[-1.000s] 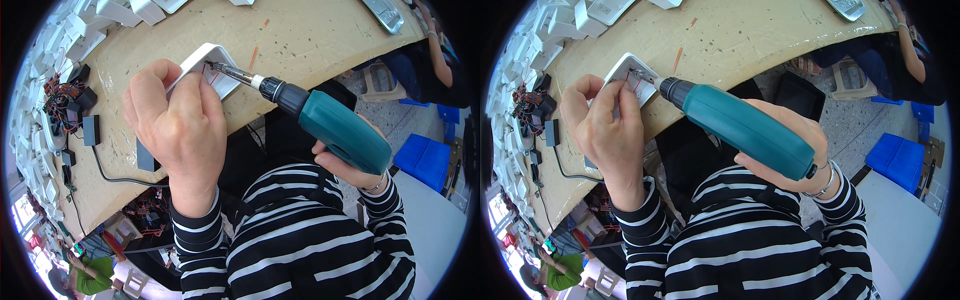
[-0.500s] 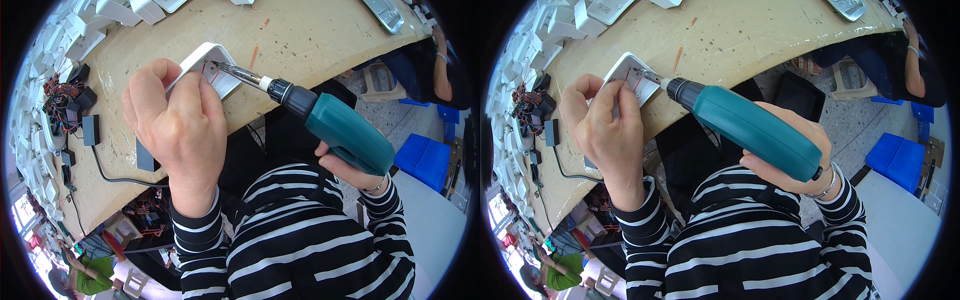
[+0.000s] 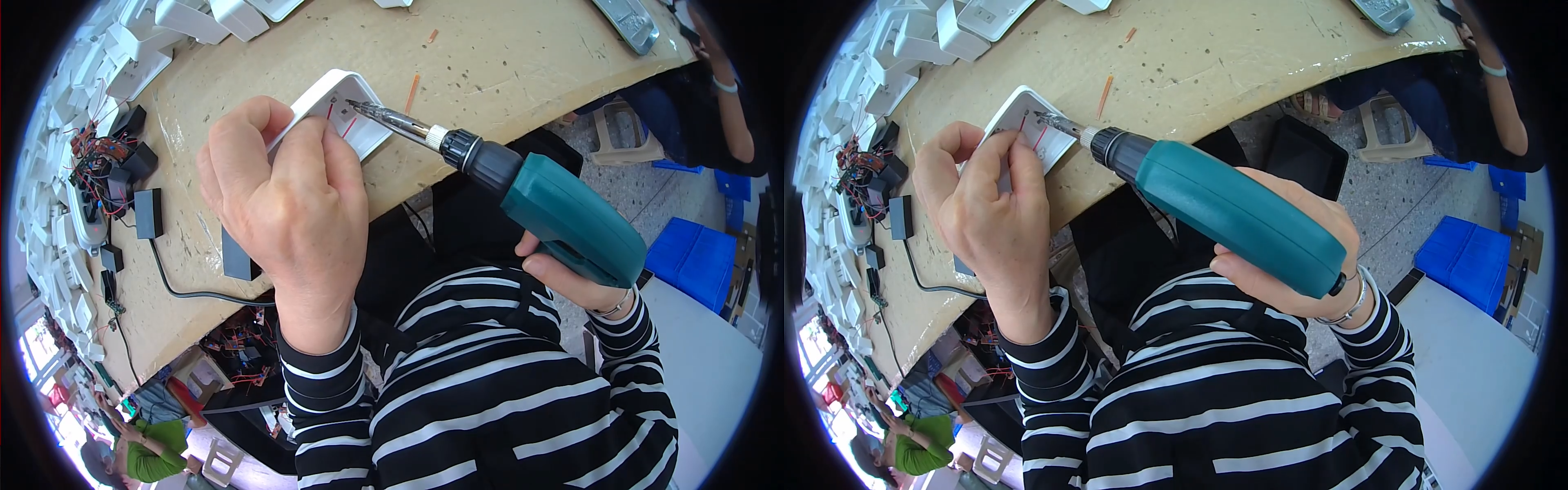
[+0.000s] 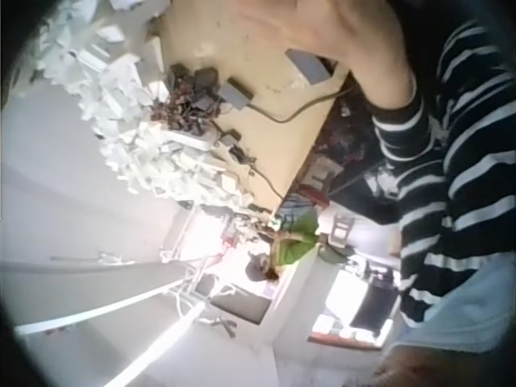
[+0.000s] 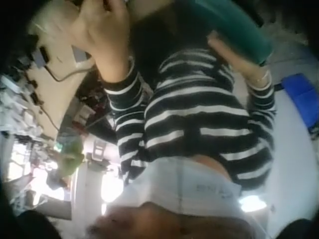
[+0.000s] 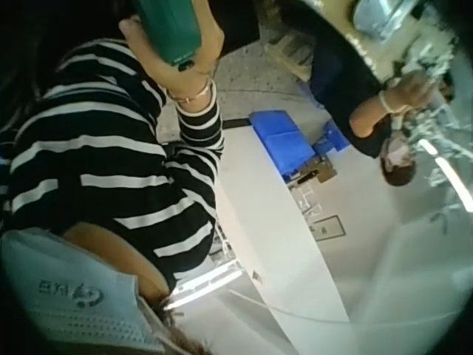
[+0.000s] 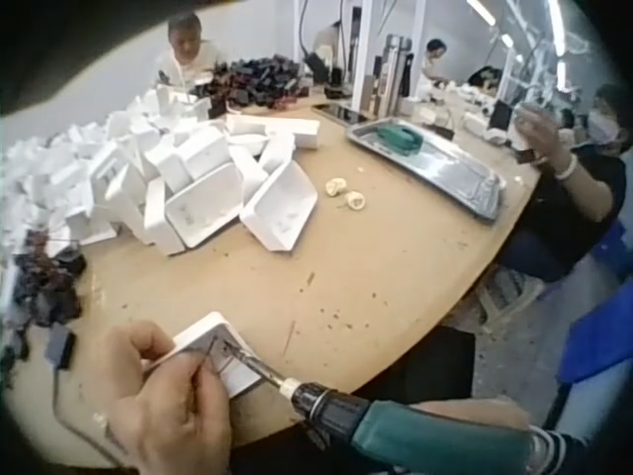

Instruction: Assembling electronic components into white plastic housings using a soldering gun.

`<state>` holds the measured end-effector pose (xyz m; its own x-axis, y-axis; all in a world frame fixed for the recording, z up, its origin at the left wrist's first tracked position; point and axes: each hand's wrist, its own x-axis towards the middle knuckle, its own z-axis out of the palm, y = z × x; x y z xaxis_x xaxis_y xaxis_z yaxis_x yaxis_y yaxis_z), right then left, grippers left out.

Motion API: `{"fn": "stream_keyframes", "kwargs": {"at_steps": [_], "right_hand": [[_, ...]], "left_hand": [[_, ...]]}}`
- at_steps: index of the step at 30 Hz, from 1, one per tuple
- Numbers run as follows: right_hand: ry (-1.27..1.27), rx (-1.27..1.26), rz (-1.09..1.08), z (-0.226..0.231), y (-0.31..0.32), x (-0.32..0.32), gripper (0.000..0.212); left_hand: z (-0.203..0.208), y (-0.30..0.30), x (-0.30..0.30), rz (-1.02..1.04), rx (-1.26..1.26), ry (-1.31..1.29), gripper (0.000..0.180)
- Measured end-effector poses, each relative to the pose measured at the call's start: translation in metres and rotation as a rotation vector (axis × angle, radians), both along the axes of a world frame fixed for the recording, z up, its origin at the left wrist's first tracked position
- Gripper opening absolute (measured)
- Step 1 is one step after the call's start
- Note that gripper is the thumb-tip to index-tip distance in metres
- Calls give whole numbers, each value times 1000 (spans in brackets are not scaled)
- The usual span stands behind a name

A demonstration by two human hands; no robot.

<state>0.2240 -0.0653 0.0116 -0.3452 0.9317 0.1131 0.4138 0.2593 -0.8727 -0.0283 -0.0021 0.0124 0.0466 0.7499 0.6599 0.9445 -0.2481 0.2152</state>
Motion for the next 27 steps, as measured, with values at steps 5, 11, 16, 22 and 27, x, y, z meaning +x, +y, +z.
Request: {"fn": "stream_keyframes", "kwargs": {"at_steps": [5,11,16,22,27], "right_hand": [[6,10,-4,0,-1,0,56],[5,3,-20,0,-3,0,56],[-45,42,-50,0,-13,4,57],[-9,80,-47,-5,-22,12,57],[-40,61,-54,-5,-26,16,56]], "left_hand": [[-1,0,0,-1,6,2,7],[-4,1,0,-25,41,-21,6],[-1,-2,-1,-18,-4,-17,11],[-3,-6,-3,-54,-2,-96,18],[0,-9,-4,-110,23,-36,18]]}}
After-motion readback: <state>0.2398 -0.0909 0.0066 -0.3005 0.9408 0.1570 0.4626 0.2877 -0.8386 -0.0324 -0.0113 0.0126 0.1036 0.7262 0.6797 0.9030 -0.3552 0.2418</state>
